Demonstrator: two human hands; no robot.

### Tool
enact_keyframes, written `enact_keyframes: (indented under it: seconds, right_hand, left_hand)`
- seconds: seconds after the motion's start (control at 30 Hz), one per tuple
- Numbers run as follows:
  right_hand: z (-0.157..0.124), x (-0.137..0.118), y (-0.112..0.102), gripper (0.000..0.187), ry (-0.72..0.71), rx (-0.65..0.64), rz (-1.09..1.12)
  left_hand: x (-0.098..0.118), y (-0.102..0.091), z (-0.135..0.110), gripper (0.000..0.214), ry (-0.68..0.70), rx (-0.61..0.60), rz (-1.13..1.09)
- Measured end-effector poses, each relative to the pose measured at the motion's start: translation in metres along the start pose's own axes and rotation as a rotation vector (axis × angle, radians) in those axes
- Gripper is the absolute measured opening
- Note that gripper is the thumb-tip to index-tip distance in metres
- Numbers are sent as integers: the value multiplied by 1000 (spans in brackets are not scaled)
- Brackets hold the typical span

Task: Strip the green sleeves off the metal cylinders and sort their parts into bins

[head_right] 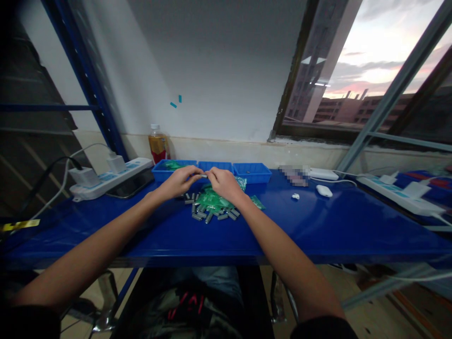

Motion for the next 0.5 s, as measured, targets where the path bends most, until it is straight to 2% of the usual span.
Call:
enact_keyframes:
  seconds: [0.07,0.23,0.33,0.5]
  right_hand:
    - [-2,-5,-2,24,-30,13,-21]
    - [-3,-14,-1,20,-50,-1,-137]
    - [-2,-11,-1,24,-6,6,-178]
    - [-1,-5,3,34,32,-4,-173]
  left_hand:
    - [-3,0,0,25,-27,-3,-5]
    - [-7,4,0,36,-93,-61,7]
    - [-3,4,0,31,-83,-85,-19]
    - [1,1,-2,24,-41,-59,-34]
Point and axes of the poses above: each hand's wrist, its own z-axis towards the middle knuckle, its own y-axis out of the palm, x = y × z, the point moved 9 cm from there along z, towards the middle knuckle, and after that the axes turned 10 degrees about -x, right-handed, at the moved point
